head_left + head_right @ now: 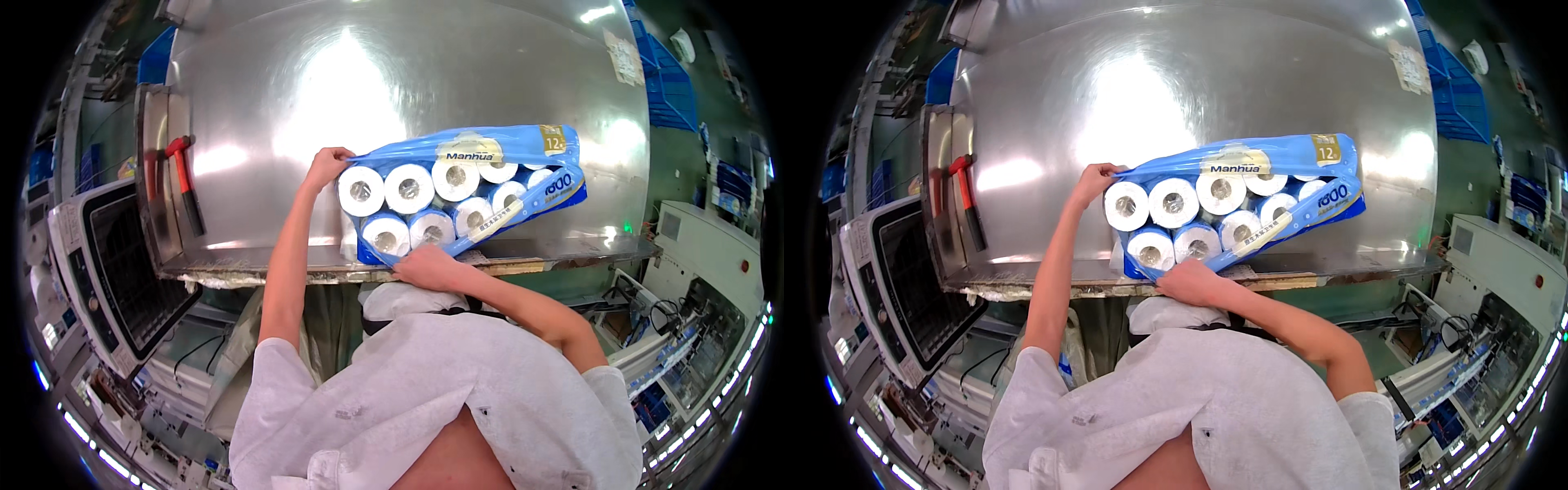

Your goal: The person removes rolls of toilet paper from a large plastic pack by hand and places them one by one onto a moving conveyor belt.

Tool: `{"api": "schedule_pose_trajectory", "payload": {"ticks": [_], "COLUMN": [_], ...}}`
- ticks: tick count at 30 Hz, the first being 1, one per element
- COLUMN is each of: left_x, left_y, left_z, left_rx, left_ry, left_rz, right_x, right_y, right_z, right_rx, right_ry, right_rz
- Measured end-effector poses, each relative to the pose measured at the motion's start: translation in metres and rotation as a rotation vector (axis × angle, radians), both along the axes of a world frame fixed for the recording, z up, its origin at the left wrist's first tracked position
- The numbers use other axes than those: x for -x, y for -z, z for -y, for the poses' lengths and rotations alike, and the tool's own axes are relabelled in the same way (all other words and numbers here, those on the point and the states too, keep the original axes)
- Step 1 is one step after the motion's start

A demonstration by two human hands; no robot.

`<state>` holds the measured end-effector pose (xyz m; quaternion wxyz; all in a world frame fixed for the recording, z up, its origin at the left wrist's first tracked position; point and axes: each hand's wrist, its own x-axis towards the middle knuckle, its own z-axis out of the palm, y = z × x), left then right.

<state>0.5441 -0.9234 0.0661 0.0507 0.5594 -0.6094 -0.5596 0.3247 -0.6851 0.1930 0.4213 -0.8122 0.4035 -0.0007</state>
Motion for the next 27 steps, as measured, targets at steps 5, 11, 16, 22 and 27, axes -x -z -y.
{"api": "schedule_pose_trajectory", "payload": {"ticks": [5, 11, 16, 22, 27], "left_x": [0.014, -0.003, -0.018, -0.029, -0.038], "left_y": [-0.041, -0.055, -0.044, -0.027, -0.037], "left_z": [-0.015, -0.022, 0.02, 0.067, 0.158], "left_rx": [0.233, 0.532, 0.736, 0.815, 0.747], "left_ry": [0.046, 0.076, 0.228, 0.322, 0.065], "left_rz": [0.163, 0.138, 0.17, 0.188, 0.261], "right_x": [-0.019, -0.086, -0.097, -0.101, -0.088], "right_y": [-0.006, 0.019, 0.005, -0.02, -0.041], "right_z": [0.004, 0.032, 0.036, 0.022, -0.007], "right_rx": [0.187, 0.202, 0.091, -0.062, -0.2], "right_ry": [0.244, 0.259, 0.137, 0.086, 0.169], "right_rz": [-0.064, -0.029, -0.069, -0.007, -0.029]}}
